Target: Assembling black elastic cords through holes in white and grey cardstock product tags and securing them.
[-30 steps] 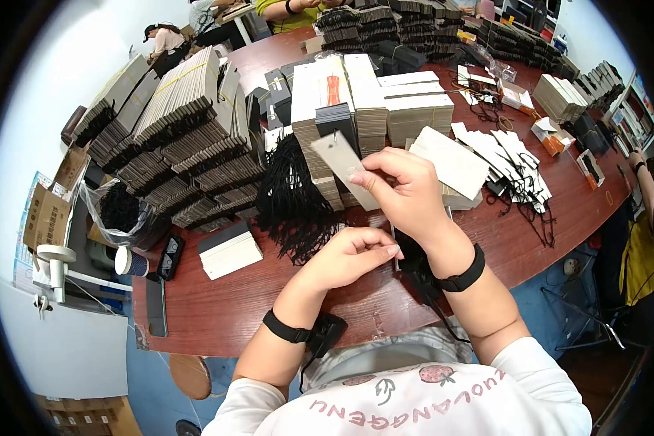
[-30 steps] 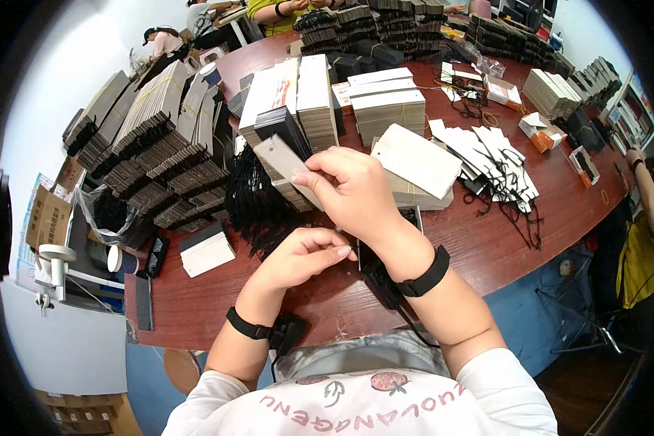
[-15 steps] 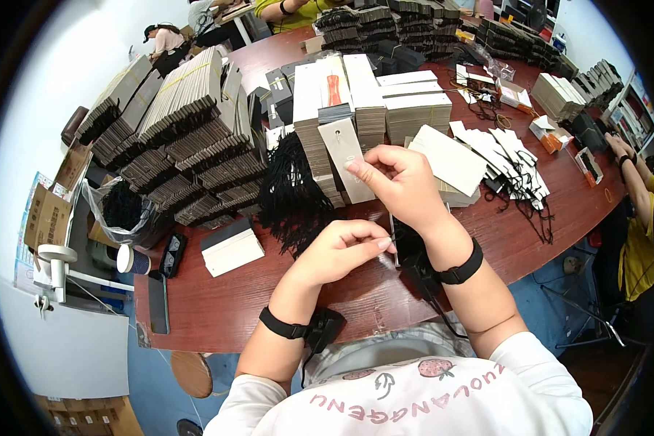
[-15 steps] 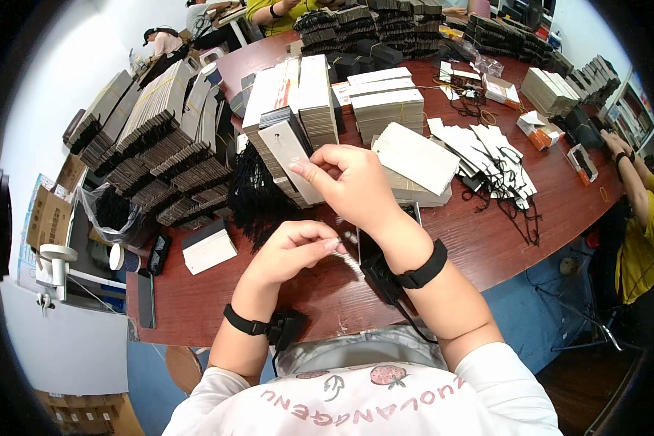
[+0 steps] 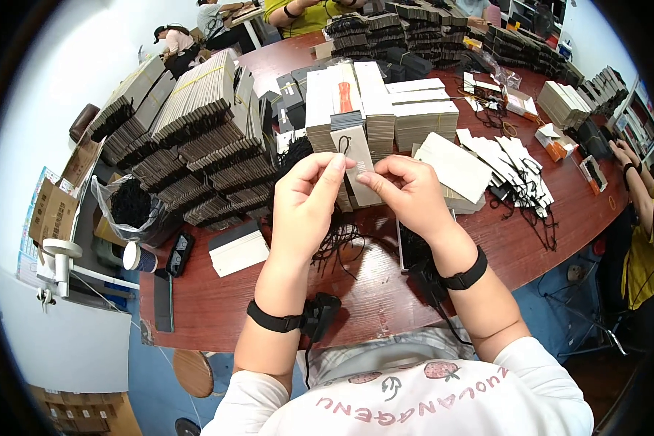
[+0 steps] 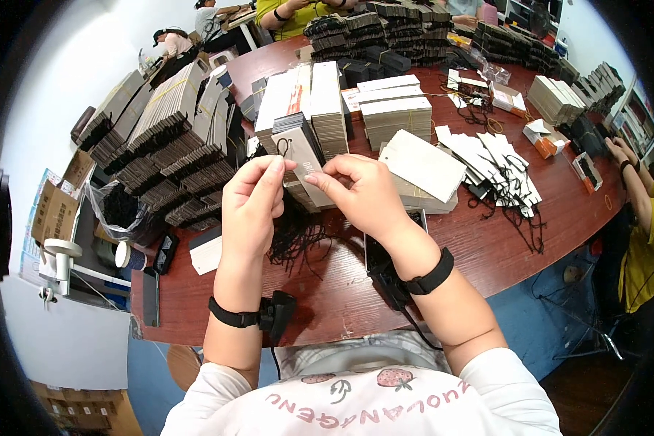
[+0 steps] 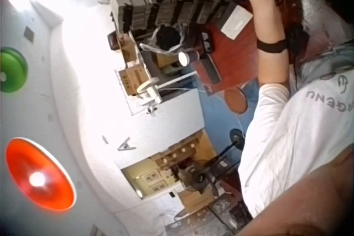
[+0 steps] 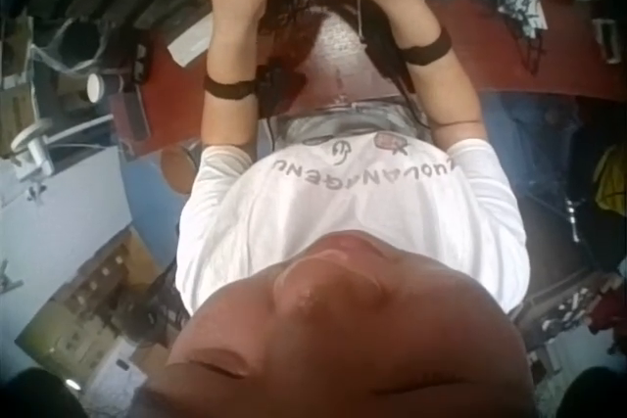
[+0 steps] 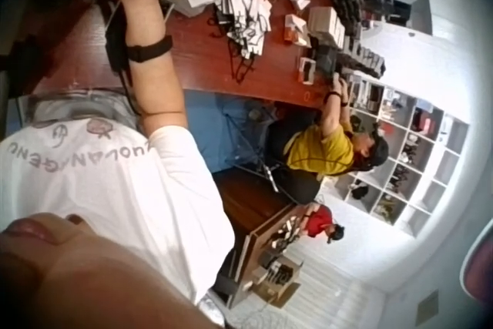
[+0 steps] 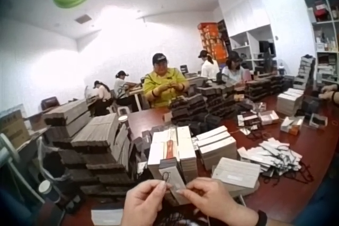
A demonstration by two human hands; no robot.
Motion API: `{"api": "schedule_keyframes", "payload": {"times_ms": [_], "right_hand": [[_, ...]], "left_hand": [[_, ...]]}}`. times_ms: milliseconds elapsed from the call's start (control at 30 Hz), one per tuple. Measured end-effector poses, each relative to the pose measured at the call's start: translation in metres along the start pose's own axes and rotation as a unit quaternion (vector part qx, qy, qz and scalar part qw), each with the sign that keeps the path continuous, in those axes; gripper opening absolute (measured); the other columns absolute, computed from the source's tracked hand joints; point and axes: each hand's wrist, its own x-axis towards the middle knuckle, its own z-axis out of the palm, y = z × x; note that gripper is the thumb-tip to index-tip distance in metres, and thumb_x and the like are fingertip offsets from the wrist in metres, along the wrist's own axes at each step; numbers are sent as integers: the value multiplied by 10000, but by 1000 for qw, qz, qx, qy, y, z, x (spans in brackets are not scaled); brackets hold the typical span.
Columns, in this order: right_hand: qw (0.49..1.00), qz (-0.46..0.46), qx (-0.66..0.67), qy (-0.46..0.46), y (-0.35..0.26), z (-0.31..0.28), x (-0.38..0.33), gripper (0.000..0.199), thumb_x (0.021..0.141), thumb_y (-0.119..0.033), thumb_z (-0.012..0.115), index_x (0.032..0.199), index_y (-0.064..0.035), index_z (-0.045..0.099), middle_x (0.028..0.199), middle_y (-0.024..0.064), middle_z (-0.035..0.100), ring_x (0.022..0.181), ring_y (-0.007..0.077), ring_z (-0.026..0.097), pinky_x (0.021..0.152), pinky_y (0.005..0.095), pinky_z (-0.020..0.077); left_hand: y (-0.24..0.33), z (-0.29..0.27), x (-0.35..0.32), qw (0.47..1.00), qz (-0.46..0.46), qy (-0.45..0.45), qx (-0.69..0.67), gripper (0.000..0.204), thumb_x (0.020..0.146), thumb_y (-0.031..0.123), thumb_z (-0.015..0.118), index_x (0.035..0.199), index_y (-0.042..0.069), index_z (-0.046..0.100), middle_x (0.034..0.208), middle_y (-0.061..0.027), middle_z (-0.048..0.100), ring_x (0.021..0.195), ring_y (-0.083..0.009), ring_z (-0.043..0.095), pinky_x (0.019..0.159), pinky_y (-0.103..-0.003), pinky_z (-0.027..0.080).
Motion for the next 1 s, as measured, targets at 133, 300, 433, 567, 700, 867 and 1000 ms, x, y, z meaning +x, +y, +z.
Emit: {"api": "schedule_keyframes", "payload": {"times_ms": [133,300,433,567,700,867,1000], "right_hand": [[1000,-30,-5,4,0,2,-2,217,783,-181,698,761,22,625,669,84,583,570,126,519,530,256,414],[1000,-26,-2,2,-3,1,-1,219,783,-177,693,754,25,613,670,92,582,575,148,521,538,271,418],[999,-40,-19,-1,-1,1,-2,217,779,-169,694,750,25,602,680,94,583,586,157,534,543,275,425],[1000,-2,-2,31,-5,5,-5,180,761,-136,701,800,5,597,731,97,586,603,172,562,562,282,451],[994,-58,-34,87,-4,13,-7,164,742,-106,699,824,-8,596,773,95,580,618,195,576,575,292,467],[989,-107,-87,51,0,12,-10,161,718,-76,692,826,-6,595,785,97,577,638,223,579,573,298,473],[992,-74,-43,93,-1,20,-12,253,717,-62,692,931,-3,569,794,104,588,655,209,594,564,291,482]], "left_hand": [[2,1,-3,1000,2,-22,-5,176,926,139,510,936,-10,605,588,92,381,482,7,271,417,-166,195],[4,4,-7,996,-31,-43,-77,179,929,148,498,915,-8,585,581,82,348,475,-2,253,410,-169,181],[-6,3,-3,987,-101,19,-126,167,925,156,505,912,10,584,576,80,354,466,-3,254,402,-171,179],[-19,2,-7,986,-97,56,-125,179,923,202,529,950,29,569,582,80,357,460,-3,258,399,-172,183],[-44,8,-15,991,49,114,43,194,887,121,590,1042,18,537,744,47,484,591,-4,413,476,-147,320],[-58,3,-22,958,155,139,198,189,840,20,625,1011,-59,622,832,6,541,759,-38,505,629,-150,413],[-50,6,-26,936,165,135,279,196,823,3,633,1010,-56,623,826,-4,541,690,-37,477,587,-151,386]]}}
